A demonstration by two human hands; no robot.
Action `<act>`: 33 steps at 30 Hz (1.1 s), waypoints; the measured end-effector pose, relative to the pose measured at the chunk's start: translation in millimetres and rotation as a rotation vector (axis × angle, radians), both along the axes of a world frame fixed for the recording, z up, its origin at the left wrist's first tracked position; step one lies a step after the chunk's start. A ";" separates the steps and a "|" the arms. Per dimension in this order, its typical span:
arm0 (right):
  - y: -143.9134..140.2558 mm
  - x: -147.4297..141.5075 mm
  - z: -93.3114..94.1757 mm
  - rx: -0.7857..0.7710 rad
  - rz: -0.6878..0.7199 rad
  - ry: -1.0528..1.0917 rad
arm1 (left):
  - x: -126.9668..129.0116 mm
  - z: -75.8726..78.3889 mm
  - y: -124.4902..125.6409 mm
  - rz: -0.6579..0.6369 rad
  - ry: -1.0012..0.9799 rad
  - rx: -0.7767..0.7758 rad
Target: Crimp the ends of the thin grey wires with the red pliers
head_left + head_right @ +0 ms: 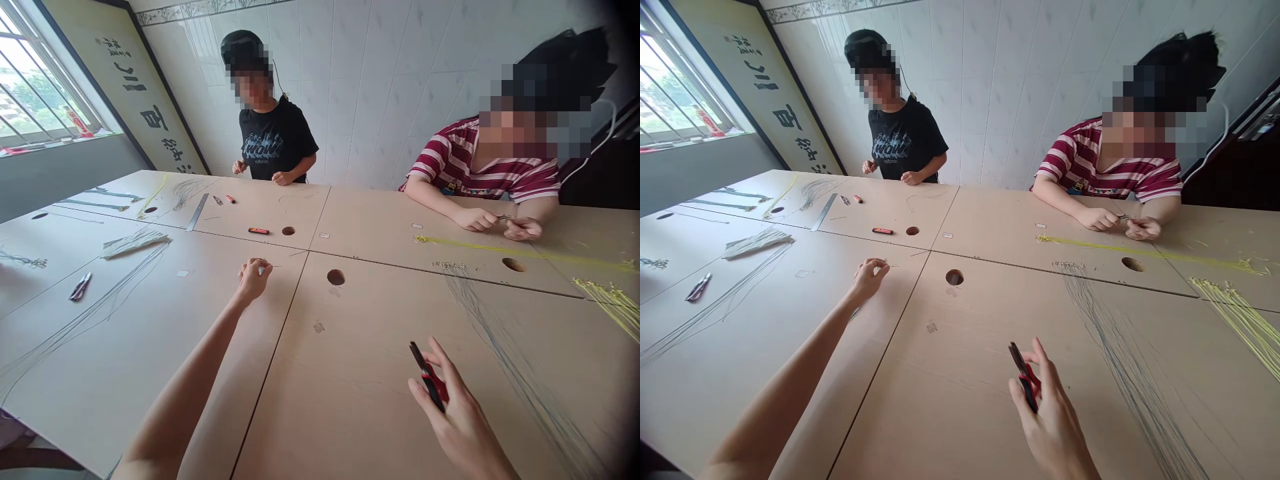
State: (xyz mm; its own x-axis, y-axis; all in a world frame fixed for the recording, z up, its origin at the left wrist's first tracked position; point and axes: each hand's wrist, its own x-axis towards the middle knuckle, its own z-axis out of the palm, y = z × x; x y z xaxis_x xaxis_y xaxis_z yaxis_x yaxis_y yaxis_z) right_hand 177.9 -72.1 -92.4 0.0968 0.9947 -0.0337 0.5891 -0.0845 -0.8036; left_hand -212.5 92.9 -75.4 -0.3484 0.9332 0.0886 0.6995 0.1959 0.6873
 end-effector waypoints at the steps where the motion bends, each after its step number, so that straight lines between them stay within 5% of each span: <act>1: 9.8 -9.8 5.2 -0.016 0.020 0.086 | -1.3 3.4 -4.7 -0.024 -0.046 0.008; 4: 42.2 -50.4 22.4 -0.110 0.150 0.386 | -3.0 12.3 -17.2 -0.097 -0.177 0.033; 7: 73.5 -103.7 35.1 -0.222 0.115 0.817 | 2.3 15.9 -27.0 -0.138 -0.268 0.091; 15: 122.3 -213.5 32.5 -0.509 0.089 0.992 | 36.3 9.9 -45.2 -0.100 -0.263 0.217; 33: 136.0 -234.3 19.5 -0.591 0.044 1.031 | 52.1 8.6 -62.3 -0.205 0.029 0.188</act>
State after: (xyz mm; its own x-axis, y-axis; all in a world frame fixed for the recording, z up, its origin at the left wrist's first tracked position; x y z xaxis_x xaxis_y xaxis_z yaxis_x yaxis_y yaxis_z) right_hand -56.4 63.9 -72.9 -0.2784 0.8009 -0.5302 -0.3010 -0.5969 -0.7437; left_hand -160.4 30.6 -66.8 -0.1487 0.9500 0.2746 0.7314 -0.0812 0.6771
